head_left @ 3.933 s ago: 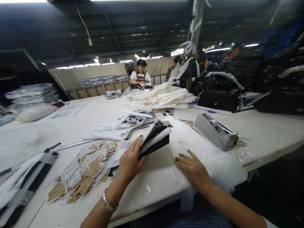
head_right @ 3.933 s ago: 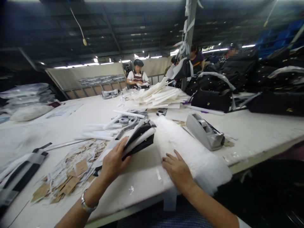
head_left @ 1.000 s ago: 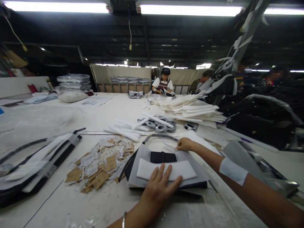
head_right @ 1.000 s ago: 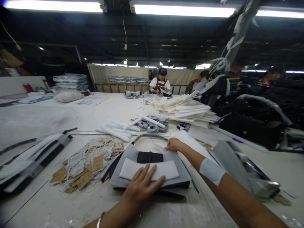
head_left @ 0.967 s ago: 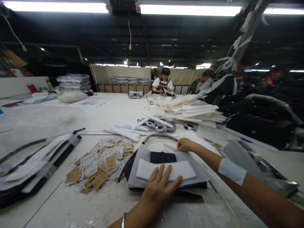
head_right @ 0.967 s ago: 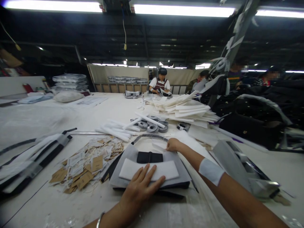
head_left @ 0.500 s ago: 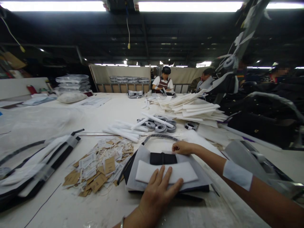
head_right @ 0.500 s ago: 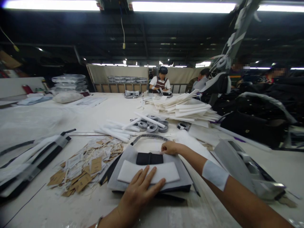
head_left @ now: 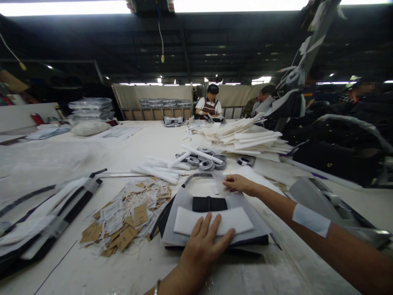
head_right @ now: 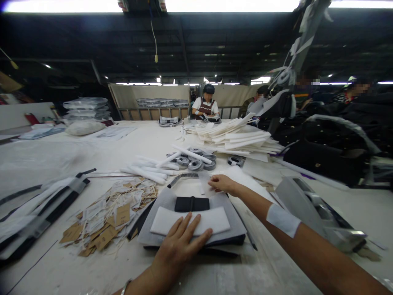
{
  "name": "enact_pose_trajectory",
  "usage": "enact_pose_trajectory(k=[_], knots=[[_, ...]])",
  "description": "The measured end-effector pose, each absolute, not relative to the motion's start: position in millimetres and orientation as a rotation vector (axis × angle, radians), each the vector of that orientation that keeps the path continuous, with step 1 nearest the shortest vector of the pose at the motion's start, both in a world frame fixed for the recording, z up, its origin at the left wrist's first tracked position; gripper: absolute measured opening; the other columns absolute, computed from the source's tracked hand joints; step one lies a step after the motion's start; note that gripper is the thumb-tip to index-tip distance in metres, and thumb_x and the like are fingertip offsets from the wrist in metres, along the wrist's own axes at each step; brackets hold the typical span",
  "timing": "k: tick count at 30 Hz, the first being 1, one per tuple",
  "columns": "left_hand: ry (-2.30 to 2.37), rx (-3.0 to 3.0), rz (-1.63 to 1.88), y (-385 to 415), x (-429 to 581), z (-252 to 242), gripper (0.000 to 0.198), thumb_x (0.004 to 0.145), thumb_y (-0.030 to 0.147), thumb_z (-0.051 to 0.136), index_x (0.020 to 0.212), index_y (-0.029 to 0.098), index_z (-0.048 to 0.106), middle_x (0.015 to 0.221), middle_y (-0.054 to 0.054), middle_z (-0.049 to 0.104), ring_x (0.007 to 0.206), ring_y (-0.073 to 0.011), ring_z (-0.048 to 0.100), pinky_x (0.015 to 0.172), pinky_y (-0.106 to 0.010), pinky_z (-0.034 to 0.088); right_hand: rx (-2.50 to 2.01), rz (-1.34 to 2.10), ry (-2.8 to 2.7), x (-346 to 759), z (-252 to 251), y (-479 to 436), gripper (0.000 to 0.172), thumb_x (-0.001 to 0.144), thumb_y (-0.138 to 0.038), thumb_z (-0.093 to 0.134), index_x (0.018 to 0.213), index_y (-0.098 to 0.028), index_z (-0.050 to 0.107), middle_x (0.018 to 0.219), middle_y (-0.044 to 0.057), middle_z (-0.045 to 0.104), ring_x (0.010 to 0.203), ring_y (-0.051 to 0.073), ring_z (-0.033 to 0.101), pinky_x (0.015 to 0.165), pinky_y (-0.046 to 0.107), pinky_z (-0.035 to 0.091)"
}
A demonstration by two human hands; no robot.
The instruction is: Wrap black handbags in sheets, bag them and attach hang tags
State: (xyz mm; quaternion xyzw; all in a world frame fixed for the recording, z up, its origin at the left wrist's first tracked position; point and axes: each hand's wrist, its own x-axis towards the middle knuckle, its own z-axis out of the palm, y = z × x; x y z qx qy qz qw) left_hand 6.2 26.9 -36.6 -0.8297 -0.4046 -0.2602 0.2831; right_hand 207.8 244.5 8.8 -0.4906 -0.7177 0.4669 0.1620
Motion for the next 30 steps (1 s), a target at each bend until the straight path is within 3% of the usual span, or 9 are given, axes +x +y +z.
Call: enact_pose_trajectory(k=[5, 13, 19, 30], knots=[[-1.083, -2.240, -0.650, 28.0, 5.6, -37.1, 0.045, 0.102, 0.029, 0.047, 0.146, 0.037, 0.045, 0.138, -0.009, 0.060, 0.123, -0.0311, 0.060, 0.097, -0.044, 0.052, -1.299, 1.323, -1.830, 210.3, 12.6, 240.1, 0.039, 0.082, -0.056, 0.066, 0.077, -0.022, 0.047, 0.081, 0.005, 0.071, 0.077, 0.019, 0.072, 0.066, 0.028, 0.054], [-1.096, -2.264, -0.609, 26.9, 4.9, -37.9, 0.045, 0.102, 0.031, 0.045, 0.146, 0.037, 0.045, 0.139, -0.009, 0.058, 0.124, -0.0315, 0.059, 0.098, -0.044, 0.051, -0.978, 1.287, -1.716, 225.5, 44.0, 195.4, 0.042, 0.083, -0.062, 0.063, 0.093, -0.024, 0.048, 0.095, 0.007, 0.076, 0.093, 0.021, 0.071, 0.091, 0.039, 0.053], [-1.085, -2.305, -0.577, 24.8, 3.2, -32.5, 0.046, 0.102, 0.027, 0.045, 0.147, 0.036, 0.044, 0.142, -0.010, 0.055, 0.129, -0.0317, 0.055, 0.101, -0.045, 0.050, -0.935, 1.005, -1.838, 242.7, 63.4, 151.8, 0.029, 0.094, -0.051, 0.055, 0.093, -0.023, 0.053, 0.107, 0.009, 0.075, 0.099, 0.022, 0.069, 0.092, 0.038, 0.050], [-1.086, -2.314, -0.546, 24.5, 3.7, -28.9, 0.046, 0.103, 0.027, 0.043, 0.148, 0.036, 0.042, 0.144, -0.010, 0.054, 0.134, -0.0316, 0.050, 0.103, -0.044, 0.048, -0.839, 1.134, -1.616, 207.4, 89.3, 220.4, 0.021, 0.092, -0.041, 0.055, 0.087, -0.023, 0.045, 0.086, 0.003, 0.074, 0.089, 0.020, 0.072, 0.092, 0.042, 0.054]])
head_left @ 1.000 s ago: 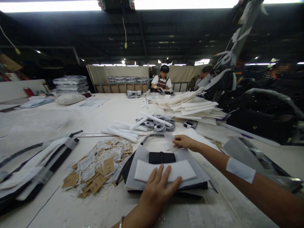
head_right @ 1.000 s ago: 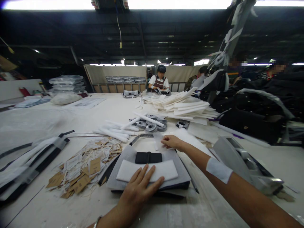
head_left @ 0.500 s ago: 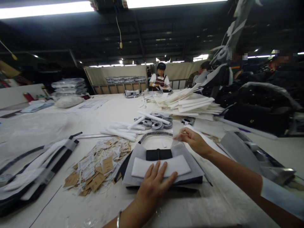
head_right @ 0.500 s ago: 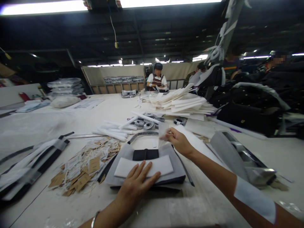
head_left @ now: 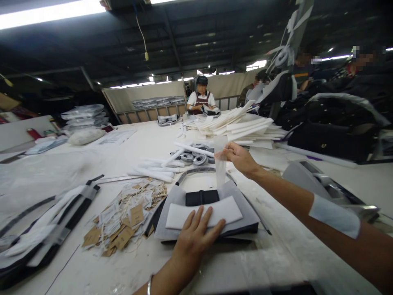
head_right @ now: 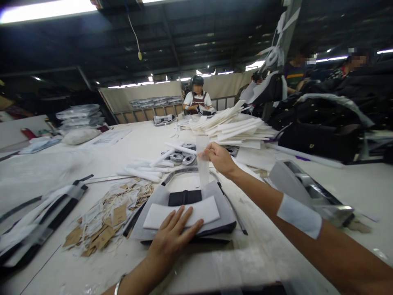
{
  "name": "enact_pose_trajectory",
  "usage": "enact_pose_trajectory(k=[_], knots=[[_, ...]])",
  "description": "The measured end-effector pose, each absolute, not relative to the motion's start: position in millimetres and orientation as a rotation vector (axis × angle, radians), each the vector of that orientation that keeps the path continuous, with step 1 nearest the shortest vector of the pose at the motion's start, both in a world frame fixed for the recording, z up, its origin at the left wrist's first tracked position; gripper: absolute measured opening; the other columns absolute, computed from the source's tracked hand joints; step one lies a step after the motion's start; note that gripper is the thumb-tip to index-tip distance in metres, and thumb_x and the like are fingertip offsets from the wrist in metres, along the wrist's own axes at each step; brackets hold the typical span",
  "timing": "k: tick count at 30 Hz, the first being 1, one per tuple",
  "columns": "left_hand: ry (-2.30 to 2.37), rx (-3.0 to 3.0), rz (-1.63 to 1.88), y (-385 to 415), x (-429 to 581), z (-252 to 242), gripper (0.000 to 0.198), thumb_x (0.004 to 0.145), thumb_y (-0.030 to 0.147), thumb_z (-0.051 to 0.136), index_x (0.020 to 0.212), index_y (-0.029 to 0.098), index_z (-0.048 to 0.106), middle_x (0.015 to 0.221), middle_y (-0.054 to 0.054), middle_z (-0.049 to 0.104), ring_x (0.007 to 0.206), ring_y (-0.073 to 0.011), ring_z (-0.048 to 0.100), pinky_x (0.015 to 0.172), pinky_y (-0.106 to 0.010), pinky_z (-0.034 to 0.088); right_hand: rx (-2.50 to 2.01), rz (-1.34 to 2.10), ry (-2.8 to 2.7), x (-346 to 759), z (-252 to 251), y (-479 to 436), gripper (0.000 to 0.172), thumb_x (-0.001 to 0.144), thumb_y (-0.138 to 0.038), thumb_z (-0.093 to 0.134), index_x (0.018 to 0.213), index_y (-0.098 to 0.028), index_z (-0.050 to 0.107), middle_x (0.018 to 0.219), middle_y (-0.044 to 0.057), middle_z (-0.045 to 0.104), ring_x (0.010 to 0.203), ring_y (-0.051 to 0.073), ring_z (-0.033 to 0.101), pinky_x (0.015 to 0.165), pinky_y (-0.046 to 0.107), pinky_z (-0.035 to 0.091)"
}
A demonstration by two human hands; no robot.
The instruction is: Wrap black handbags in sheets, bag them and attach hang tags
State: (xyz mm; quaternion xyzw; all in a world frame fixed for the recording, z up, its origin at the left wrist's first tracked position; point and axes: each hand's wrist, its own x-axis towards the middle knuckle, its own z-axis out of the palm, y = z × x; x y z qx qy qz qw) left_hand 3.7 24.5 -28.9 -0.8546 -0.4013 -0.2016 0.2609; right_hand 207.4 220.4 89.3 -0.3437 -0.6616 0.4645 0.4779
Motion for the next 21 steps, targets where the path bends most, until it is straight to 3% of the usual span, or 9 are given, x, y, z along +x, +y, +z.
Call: enact_pose_trajectory(k=[4, 9, 12, 15, 21], knots=[[-1.089, -2.310, -0.558, 24.4, 3.9, -29.0, 0.046, 0.103, 0.026, 0.043, 0.148, 0.036, 0.044, 0.143, -0.010, 0.055, 0.131, -0.0318, 0.053, 0.102, -0.045, 0.048, -0.834, 0.992, -1.745, 216.8, 100.2, 190.6, 0.019, 0.095, -0.041, 0.051, 0.090, -0.023, 0.048, 0.085, 0.002, 0.073, 0.090, 0.020, 0.071, 0.089, 0.037, 0.055], [-1.123, -2.357, -0.558, 24.5, 4.6, -28.8, 0.046, 0.104, 0.026, 0.040, 0.148, 0.036, 0.043, 0.144, -0.010, 0.054, 0.130, -0.0320, 0.054, 0.102, -0.046, 0.048, -1.071, 0.593, -2.146, 247.7, 82.5, 108.5, 0.024, 0.100, -0.042, 0.043, 0.093, -0.024, 0.057, 0.079, 0.003, 0.072, 0.072, 0.019, 0.070, 0.069, 0.030, 0.056], [-1.149, -2.370, -0.560, 25.3, 4.9, -28.4, 0.046, 0.103, 0.025, 0.042, 0.148, 0.037, 0.043, 0.144, -0.010, 0.054, 0.132, -0.0317, 0.052, 0.103, -0.046, 0.048, -0.927, 0.576, -2.293, 262.3, 54.1, 74.6, 0.023, 0.101, -0.030, 0.043, 0.112, -0.026, 0.062, 0.105, 0.005, 0.075, 0.100, 0.022, 0.072, 0.086, 0.032, 0.059], [-1.165, -2.380, -0.550, 26.1, 4.6, -28.4, 0.048, 0.102, 0.025, 0.047, 0.148, 0.035, 0.042, 0.145, -0.010, 0.053, 0.134, -0.0312, 0.050, 0.106, -0.048, 0.045, -0.766, 0.453, -2.376, 271.6, 21.2, 59.7, 0.035, 0.098, -0.019, 0.045, 0.128, -0.029, 0.060, 0.125, 0.004, 0.070, 0.120, 0.020, 0.064, 0.104, 0.034, 0.052], [-1.181, -2.438, -0.486, 21.3, 8.8, -24.8, 0.047, 0.101, 0.018, 0.043, 0.148, 0.025, 0.043, 0.153, -0.011, 0.044, 0.144, -0.0283, 0.038, 0.115, -0.047, 0.035, -0.670, 0.236, -2.363, 277.6, -20.9, 52.4, 0.049, 0.095, -0.010, 0.046, 0.142, -0.027, 0.051, 0.137, 0.007, 0.062, 0.131, 0.020, 0.054, 0.110, 0.039, 0.047]])
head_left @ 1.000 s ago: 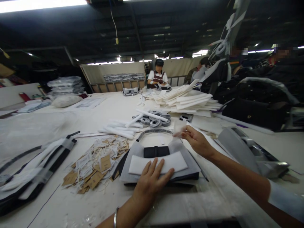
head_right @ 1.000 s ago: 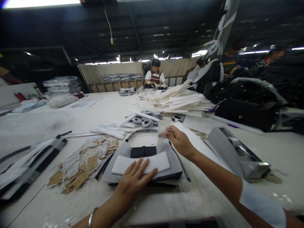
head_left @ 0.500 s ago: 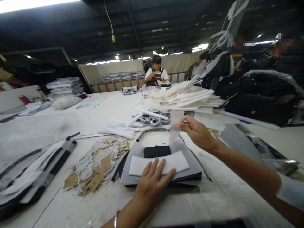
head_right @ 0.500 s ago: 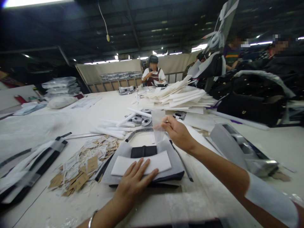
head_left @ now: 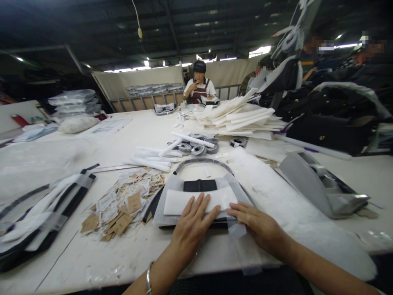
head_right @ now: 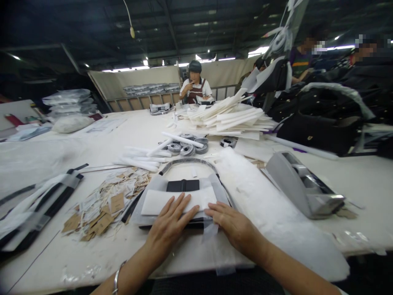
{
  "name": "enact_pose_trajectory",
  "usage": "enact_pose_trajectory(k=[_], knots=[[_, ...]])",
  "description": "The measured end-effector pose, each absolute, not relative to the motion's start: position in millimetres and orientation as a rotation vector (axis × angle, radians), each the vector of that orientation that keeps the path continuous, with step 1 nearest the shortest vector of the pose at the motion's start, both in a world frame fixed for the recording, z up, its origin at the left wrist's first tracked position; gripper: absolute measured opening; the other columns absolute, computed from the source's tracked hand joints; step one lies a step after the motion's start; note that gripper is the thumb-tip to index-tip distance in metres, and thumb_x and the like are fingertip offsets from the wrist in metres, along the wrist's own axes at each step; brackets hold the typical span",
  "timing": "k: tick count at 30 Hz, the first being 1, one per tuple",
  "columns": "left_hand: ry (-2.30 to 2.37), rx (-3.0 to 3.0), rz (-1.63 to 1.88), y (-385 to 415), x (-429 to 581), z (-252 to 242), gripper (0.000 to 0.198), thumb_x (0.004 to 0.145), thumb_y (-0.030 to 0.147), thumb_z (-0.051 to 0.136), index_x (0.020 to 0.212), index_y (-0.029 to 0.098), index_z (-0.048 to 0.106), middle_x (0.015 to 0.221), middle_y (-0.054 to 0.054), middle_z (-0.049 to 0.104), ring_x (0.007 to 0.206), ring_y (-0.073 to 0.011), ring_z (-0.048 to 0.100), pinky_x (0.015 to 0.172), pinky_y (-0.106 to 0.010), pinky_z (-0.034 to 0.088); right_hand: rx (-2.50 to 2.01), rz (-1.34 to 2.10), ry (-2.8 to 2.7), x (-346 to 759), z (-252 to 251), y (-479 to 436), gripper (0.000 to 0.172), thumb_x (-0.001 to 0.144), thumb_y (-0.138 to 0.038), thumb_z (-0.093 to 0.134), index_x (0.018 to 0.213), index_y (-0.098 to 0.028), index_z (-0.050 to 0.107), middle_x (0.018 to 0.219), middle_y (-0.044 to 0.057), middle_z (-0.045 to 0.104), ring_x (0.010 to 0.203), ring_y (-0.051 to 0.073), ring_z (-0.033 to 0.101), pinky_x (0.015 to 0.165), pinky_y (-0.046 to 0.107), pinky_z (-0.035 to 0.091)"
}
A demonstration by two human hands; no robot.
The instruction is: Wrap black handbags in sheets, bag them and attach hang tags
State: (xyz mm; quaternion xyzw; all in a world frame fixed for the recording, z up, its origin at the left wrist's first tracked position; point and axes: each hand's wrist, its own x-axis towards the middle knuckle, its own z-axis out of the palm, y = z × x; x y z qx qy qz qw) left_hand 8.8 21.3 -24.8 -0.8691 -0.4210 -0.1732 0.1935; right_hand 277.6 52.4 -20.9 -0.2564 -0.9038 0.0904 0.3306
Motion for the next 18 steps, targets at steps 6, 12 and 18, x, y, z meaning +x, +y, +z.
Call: enact_pose_trajectory(k=[6, 12, 18], knots=[[-1.125, -2.603, -0.306, 14.4, 22.5, -3.8, 0.048, 0.100, 0.016, 0.038, 0.147, 0.009, 0.040, 0.158, -0.015, 0.035, 0.146, -0.0281, 0.032, 0.119, -0.050, 0.027, -0.588, 0.170, -2.355, 274.1, -24.0, 51.7, 0.046, 0.096, -0.007, 0.045, 0.138, -0.023, 0.053, 0.130, 0.008, 0.067, 0.127, 0.019, 0.057, 0.110, 0.040, 0.047], [-1.158, -2.773, -0.381, 13.2, 23.5, 1.3, 0.073, 0.093, 0.035, 0.059, 0.156, 0.029, 0.023, 0.163, -0.004, 0.025, 0.144, -0.0321, 0.035, 0.116, -0.056, 0.029, -0.511, 0.092, -2.309, 273.2, -31.3, 49.3, 0.022, 0.093, -0.007, 0.051, 0.103, -0.021, 0.066, 0.123, 0.009, 0.071, 0.128, 0.021, 0.057, 0.109, 0.044, 0.048], [-1.173, -2.712, -0.530, 10.7, 24.2, -12.6, 0.063, 0.097, 0.035, 0.056, 0.154, 0.032, 0.030, 0.155, -0.001, 0.042, 0.143, -0.0289, 0.037, 0.117, -0.053, 0.028, -0.493, 0.351, -2.411, 287.3, -8.8, 43.3, 0.015, 0.090, -0.027, 0.062, 0.104, -0.021, 0.067, 0.130, 0.012, 0.066, 0.129, 0.028, 0.056, 0.111, 0.048, 0.045]])
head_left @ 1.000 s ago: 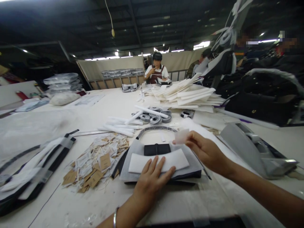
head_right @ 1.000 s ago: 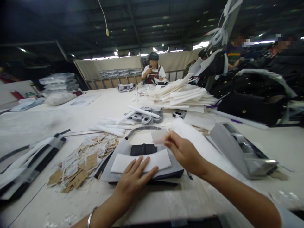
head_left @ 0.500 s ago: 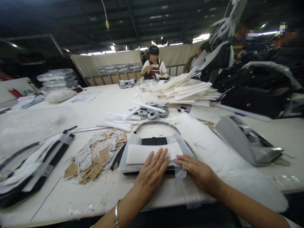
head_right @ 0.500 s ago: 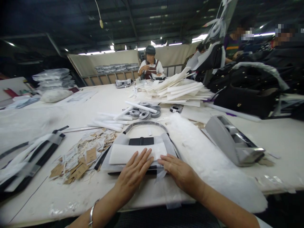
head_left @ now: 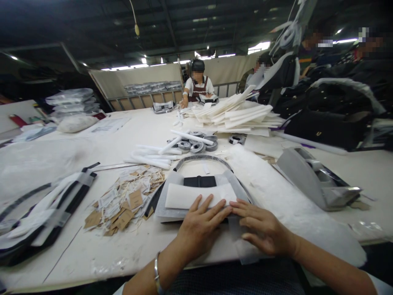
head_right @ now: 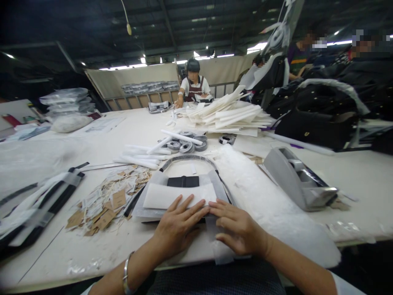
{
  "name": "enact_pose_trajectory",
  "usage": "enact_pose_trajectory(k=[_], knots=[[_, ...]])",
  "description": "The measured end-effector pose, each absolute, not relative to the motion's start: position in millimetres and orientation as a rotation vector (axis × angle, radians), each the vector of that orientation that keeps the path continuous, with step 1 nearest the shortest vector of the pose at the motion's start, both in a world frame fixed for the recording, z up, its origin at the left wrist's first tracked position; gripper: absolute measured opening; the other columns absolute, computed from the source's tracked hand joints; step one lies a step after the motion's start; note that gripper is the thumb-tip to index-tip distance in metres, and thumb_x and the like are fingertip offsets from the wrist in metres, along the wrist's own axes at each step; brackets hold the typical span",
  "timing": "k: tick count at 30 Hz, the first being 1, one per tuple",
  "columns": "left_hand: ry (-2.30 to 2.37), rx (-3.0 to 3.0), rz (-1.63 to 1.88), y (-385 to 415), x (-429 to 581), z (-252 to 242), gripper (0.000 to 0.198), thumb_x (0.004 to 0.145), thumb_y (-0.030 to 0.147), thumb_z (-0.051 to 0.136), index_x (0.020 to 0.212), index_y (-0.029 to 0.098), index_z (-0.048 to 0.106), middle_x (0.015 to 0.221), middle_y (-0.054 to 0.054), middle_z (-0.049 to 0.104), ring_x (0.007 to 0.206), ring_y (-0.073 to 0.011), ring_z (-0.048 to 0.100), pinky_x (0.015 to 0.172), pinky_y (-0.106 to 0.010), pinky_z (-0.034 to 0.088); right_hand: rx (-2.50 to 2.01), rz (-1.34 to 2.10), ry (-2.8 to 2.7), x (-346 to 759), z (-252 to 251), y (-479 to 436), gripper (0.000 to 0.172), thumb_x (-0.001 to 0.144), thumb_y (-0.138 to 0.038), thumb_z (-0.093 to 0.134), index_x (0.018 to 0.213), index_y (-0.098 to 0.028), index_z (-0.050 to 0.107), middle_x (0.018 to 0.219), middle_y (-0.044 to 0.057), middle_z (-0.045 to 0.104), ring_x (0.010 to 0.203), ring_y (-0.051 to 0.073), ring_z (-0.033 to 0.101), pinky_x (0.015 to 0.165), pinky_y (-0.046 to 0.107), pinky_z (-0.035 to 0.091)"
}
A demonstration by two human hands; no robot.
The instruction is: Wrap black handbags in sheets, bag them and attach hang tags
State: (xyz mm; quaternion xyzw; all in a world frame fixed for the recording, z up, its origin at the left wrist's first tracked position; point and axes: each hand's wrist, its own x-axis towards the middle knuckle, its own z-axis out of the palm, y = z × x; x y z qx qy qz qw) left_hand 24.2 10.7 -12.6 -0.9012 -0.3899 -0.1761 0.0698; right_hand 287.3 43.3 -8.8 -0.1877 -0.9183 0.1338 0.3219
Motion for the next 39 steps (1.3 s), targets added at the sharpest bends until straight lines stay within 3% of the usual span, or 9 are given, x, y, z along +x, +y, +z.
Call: enact_pose_trajectory(k=[5, 10, 12, 17, 22, 26, 30, 35, 39], knots=[[-1.174, -2.733, -0.534, 12.4, 23.8, -13.9, 0.058, 0.097, 0.029, 0.052, 0.152, 0.035, 0.033, 0.156, 0.002, 0.041, 0.142, -0.0299, 0.039, 0.116, -0.055, 0.030, -0.844, 0.468, -2.266, 284.9, 28.8, 73.4, 0.022, 0.098, -0.029, 0.050, 0.099, -0.026, 0.071, 0.097, 0.004, 0.077, 0.093, 0.021, 0.074, 0.087, 0.032, 0.060], [-1.176, -2.720, -0.532, 12.6, 23.0, -15.4, 0.054, 0.098, 0.028, 0.048, 0.151, 0.033, 0.036, 0.159, 0.005, 0.034, 0.143, -0.0316, 0.037, 0.118, -0.055, 0.027, -1.008, 0.378, -2.524, 251.9, 38.8, 135.1, 0.035, 0.099, -0.032, 0.043, 0.125, -0.022, 0.065, 0.132, 0.008, 0.065, 0.127, 0.026, 0.056, 0.111, 0.044, 0.042], [-1.183, -2.719, -0.527, 12.0, 23.3, -16.8, 0.054, 0.099, 0.027, 0.047, 0.151, 0.033, 0.036, 0.160, 0.006, 0.033, 0.143, -0.0314, 0.037, 0.118, -0.054, 0.026, -1.036, 0.442, -2.710, 237.4, 34.2, 157.0, 0.034, 0.098, -0.032, 0.044, 0.119, -0.022, 0.068, 0.128, 0.009, 0.068, 0.124, 0.028, 0.058, 0.111, 0.048, 0.040], [-1.178, -2.693, -0.542, 13.1, 23.9, -21.4, 0.052, 0.100, 0.026, 0.044, 0.151, 0.033, 0.036, 0.159, 0.007, 0.035, 0.142, -0.0304, 0.038, 0.118, -0.053, 0.028, -1.091, 0.523, -2.772, 218.4, 27.8, 179.2, 0.030, 0.096, -0.033, 0.049, 0.089, -0.021, 0.075, 0.094, 0.009, 0.077, 0.093, 0.029, 0.071, 0.099, 0.047, 0.049], [-1.134, -2.612, -0.617, 17.2, 24.2, -26.9, 0.046, 0.102, 0.025, 0.044, 0.148, 0.033, 0.042, 0.154, 0.005, 0.043, 0.139, -0.0283, 0.042, 0.115, -0.051, 0.032, -1.158, 0.353, -2.330, 255.7, 36.9, 119.3, 0.032, 0.100, -0.031, 0.044, 0.123, -0.023, 0.065, 0.128, 0.008, 0.067, 0.121, 0.025, 0.061, 0.108, 0.041, 0.044], [-1.138, -2.614, -0.620, 18.6, 24.8, -27.1, 0.046, 0.102, 0.026, 0.045, 0.147, 0.034, 0.042, 0.153, 0.006, 0.044, 0.139, -0.0276, 0.043, 0.115, -0.051, 0.034, -0.964, 0.045, -2.142, 305.1, 24.0, 29.5, 0.024, 0.096, -0.025, 0.059, 0.118, -0.028, 0.066, 0.112, 0.005, 0.074, 0.110, 0.020, 0.067, 0.101, 0.034, 0.052], [-1.152, -2.630, -0.643, 18.0, 25.9, -22.0, 0.046, 0.101, 0.026, 0.048, 0.147, 0.032, 0.044, 0.151, 0.005, 0.047, 0.138, -0.0279, 0.045, 0.115, -0.051, 0.034, -0.779, -0.137, -2.502, 323.7, -12.2, -29.1, 0.049, 0.089, -0.038, 0.070, 0.132, -0.017, 0.060, 0.123, 0.009, 0.071, 0.122, 0.023, 0.061, 0.115, 0.042, 0.041], [-1.165, -2.621, -0.618, 16.5, 27.4, -15.8, 0.049, 0.098, 0.025, 0.054, 0.146, 0.031, 0.045, 0.149, 0.003, 0.050, 0.136, -0.0287, 0.047, 0.113, -0.052, 0.037, -0.705, -0.268, -2.511, 311.5, -45.3, -37.6, 0.032, 0.097, -0.014, 0.054, 0.128, -0.015, 0.063, 0.126, 0.007, 0.070, 0.131, 0.021, 0.054, 0.120, 0.045, 0.032], [-1.151, -2.613, -0.577, 16.6, 26.9, -16.2, 0.055, 0.095, 0.026, 0.060, 0.147, 0.032, 0.042, 0.151, 0.003, 0.048, 0.137, -0.0284, 0.046, 0.113, -0.052, 0.037, -0.661, -0.184, -2.414, 302.1, -48.7, -33.6, 0.031, 0.099, -0.009, 0.046, 0.119, -0.014, 0.069, 0.117, 0.007, 0.074, 0.123, 0.019, 0.061, 0.117, 0.043, 0.037]])
